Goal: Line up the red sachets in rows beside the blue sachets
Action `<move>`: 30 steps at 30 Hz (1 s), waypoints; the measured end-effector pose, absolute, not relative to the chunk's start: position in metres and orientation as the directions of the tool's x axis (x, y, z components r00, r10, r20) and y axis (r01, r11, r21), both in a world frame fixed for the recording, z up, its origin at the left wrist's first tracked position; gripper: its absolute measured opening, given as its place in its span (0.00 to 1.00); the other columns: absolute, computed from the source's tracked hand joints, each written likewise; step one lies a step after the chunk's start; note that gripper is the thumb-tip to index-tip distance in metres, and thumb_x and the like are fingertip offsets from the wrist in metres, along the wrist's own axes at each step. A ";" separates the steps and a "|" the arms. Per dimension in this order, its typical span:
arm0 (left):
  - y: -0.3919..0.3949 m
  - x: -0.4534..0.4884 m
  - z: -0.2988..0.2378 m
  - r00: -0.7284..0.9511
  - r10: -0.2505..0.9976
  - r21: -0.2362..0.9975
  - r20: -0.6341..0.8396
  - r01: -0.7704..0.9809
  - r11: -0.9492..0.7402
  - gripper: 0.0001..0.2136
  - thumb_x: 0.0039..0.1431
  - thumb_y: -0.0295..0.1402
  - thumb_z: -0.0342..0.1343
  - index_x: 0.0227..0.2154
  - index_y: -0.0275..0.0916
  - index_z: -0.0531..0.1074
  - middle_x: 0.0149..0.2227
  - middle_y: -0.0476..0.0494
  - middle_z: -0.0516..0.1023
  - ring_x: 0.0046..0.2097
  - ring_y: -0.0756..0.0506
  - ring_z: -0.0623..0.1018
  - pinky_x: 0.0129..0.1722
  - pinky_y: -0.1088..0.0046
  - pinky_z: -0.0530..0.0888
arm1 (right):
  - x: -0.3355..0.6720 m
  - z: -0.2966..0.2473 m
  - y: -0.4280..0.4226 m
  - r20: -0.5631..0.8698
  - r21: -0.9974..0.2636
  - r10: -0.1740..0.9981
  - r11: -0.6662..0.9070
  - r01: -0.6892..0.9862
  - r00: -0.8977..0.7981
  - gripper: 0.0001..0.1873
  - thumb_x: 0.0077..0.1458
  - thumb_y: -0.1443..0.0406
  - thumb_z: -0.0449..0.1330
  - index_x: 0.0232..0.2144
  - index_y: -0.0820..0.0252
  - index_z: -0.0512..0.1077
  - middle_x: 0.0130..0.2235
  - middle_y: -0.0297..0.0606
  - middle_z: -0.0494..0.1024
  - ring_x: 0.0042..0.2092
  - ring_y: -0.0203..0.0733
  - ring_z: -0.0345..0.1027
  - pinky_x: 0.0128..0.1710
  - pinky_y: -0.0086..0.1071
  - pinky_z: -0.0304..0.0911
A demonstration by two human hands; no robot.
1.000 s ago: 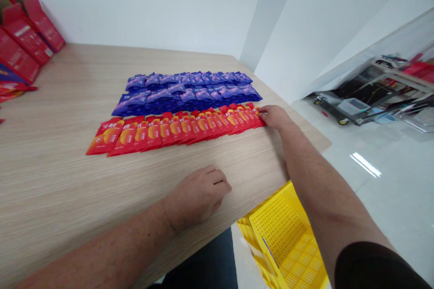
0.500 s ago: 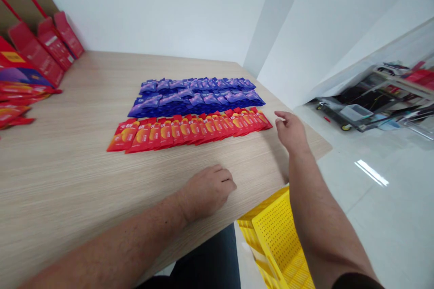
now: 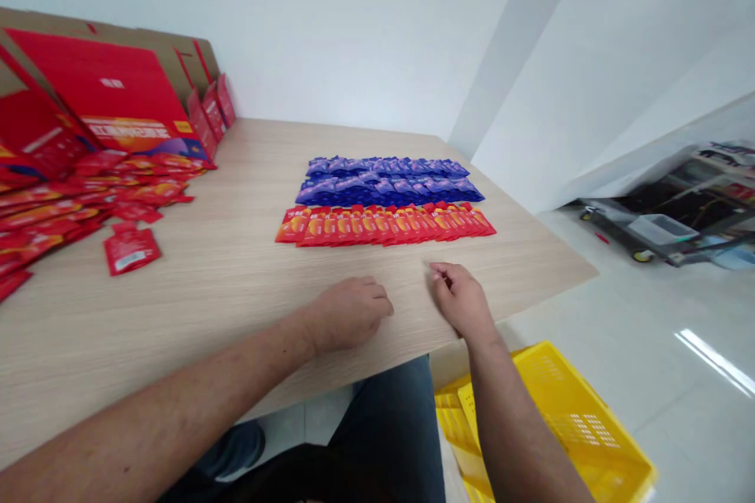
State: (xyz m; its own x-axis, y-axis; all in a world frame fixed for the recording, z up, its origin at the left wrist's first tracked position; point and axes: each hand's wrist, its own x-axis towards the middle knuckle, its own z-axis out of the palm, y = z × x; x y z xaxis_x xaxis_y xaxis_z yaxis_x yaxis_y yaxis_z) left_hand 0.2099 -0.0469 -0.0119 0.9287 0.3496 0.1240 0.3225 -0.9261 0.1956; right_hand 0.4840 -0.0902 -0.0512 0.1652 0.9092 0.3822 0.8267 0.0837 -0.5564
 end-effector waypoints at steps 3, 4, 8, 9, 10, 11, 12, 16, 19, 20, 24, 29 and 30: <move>-0.049 0.177 -0.010 0.873 0.471 0.242 0.123 0.434 -0.868 0.10 0.65 0.25 0.59 0.45 0.37 0.83 0.46 0.39 0.86 0.49 0.40 0.83 0.54 0.61 0.77 | 0.482 -0.053 -0.093 0.375 -0.498 0.915 0.061 0.865 0.151 0.19 0.63 0.55 0.54 0.48 0.49 0.81 0.46 0.47 0.85 0.47 0.57 0.78 0.54 0.55 0.74; -0.052 0.169 -0.009 0.858 0.500 0.255 0.122 0.460 -0.851 0.10 0.65 0.25 0.59 0.46 0.36 0.83 0.46 0.39 0.86 0.49 0.41 0.83 0.55 0.61 0.77 | 0.483 -0.053 -0.094 0.371 -0.478 0.916 0.050 0.877 0.150 0.19 0.63 0.54 0.53 0.48 0.48 0.81 0.46 0.47 0.85 0.47 0.57 0.78 0.54 0.55 0.74; -0.071 0.155 -0.007 0.826 0.545 0.326 0.141 0.481 -0.814 0.11 0.67 0.26 0.58 0.48 0.37 0.82 0.48 0.38 0.86 0.51 0.41 0.83 0.57 0.62 0.77 | 0.489 -0.057 -0.092 0.338 -0.431 0.926 -0.009 0.902 0.170 0.21 0.63 0.49 0.52 0.46 0.45 0.80 0.46 0.48 0.84 0.48 0.61 0.79 0.54 0.57 0.74; -0.077 0.153 -0.006 0.825 0.544 0.349 0.151 0.470 -0.810 0.12 0.67 0.26 0.57 0.49 0.37 0.82 0.48 0.38 0.86 0.52 0.41 0.83 0.58 0.62 0.77 | 0.490 -0.058 -0.092 0.326 -0.422 0.929 -0.020 0.906 0.173 0.21 0.62 0.48 0.52 0.45 0.45 0.80 0.46 0.48 0.84 0.48 0.62 0.79 0.54 0.58 0.74; -0.084 0.152 -0.005 0.826 0.541 0.374 0.160 0.456 -0.807 0.12 0.67 0.26 0.57 0.49 0.37 0.82 0.48 0.38 0.86 0.51 0.42 0.83 0.58 0.63 0.77 | 0.491 -0.058 -0.091 0.313 -0.414 0.934 -0.031 0.910 0.174 0.21 0.61 0.47 0.52 0.44 0.44 0.79 0.45 0.49 0.84 0.48 0.63 0.79 0.53 0.59 0.74; -0.090 0.150 -0.004 0.828 0.536 0.399 0.167 0.441 -0.804 0.12 0.67 0.26 0.57 0.49 0.37 0.82 0.48 0.38 0.86 0.51 0.42 0.83 0.57 0.63 0.77 | 0.491 -0.057 -0.091 0.300 -0.409 0.937 -0.044 0.911 0.180 0.21 0.60 0.46 0.52 0.43 0.44 0.79 0.44 0.50 0.84 0.48 0.64 0.79 0.53 0.60 0.74; -0.096 0.147 -0.003 0.830 0.532 0.425 0.171 0.425 -0.800 0.12 0.67 0.26 0.57 0.49 0.37 0.82 0.48 0.38 0.87 0.51 0.42 0.83 0.57 0.63 0.77 | 0.491 -0.057 -0.091 0.285 -0.408 0.940 -0.060 0.911 0.189 0.21 0.59 0.46 0.52 0.42 0.43 0.79 0.44 0.50 0.84 0.49 0.65 0.79 0.53 0.61 0.74; -0.113 0.114 0.003 0.796 0.581 0.557 0.171 0.409 -0.723 0.12 0.67 0.25 0.57 0.49 0.36 0.82 0.46 0.39 0.87 0.50 0.42 0.84 0.55 0.65 0.78 | 0.492 -0.057 -0.089 0.249 -0.421 0.939 -0.115 0.900 0.236 0.18 0.55 0.44 0.54 0.39 0.37 0.78 0.42 0.52 0.83 0.48 0.69 0.78 0.52 0.63 0.73; -0.127 0.082 0.005 0.690 0.706 0.676 0.163 0.443 -0.589 0.12 0.65 0.24 0.57 0.47 0.36 0.82 0.44 0.40 0.87 0.48 0.44 0.84 0.52 0.68 0.79 | 0.498 -0.061 -0.086 0.229 -0.434 0.939 -0.138 0.890 0.257 0.16 0.53 0.41 0.55 0.37 0.31 0.77 0.42 0.52 0.82 0.48 0.70 0.78 0.50 0.63 0.72; -0.134 0.073 0.004 0.649 0.745 0.715 0.153 0.448 -0.537 0.12 0.65 0.24 0.57 0.46 0.37 0.83 0.43 0.40 0.86 0.47 0.45 0.84 0.50 0.69 0.79 | 0.500 -0.063 -0.084 0.213 -0.443 0.941 -0.146 0.885 0.262 0.15 0.51 0.41 0.55 0.36 0.30 0.77 0.42 0.52 0.82 0.47 0.70 0.78 0.49 0.64 0.72; -0.173 0.052 -0.006 0.570 0.821 0.851 0.046 0.408 -0.330 0.09 0.65 0.26 0.58 0.42 0.38 0.83 0.38 0.43 0.86 0.40 0.47 0.84 0.42 0.72 0.79 | 0.509 -0.071 -0.079 0.176 -0.479 0.948 -0.153 0.865 0.265 0.17 0.48 0.41 0.57 0.36 0.31 0.78 0.41 0.58 0.81 0.40 0.71 0.77 0.46 0.64 0.70; -0.227 0.027 -0.023 0.589 0.795 0.945 -0.145 0.321 -0.066 0.08 0.65 0.34 0.59 0.39 0.40 0.83 0.37 0.43 0.85 0.38 0.47 0.83 0.39 0.72 0.77 | 0.520 -0.078 -0.080 0.195 -0.422 0.952 -0.134 0.897 0.234 0.21 0.52 0.39 0.55 0.40 0.33 0.79 0.39 0.57 0.83 0.33 0.64 0.78 0.35 0.57 0.71; -0.236 0.019 -0.026 0.577 0.790 0.946 -0.206 0.324 0.010 0.08 0.65 0.36 0.59 0.38 0.40 0.82 0.36 0.44 0.84 0.38 0.47 0.82 0.39 0.73 0.76 | 0.522 -0.078 -0.081 0.197 -0.379 0.959 -0.116 0.918 0.203 0.22 0.54 0.40 0.55 0.42 0.36 0.80 0.39 0.55 0.83 0.34 0.62 0.79 0.34 0.55 0.73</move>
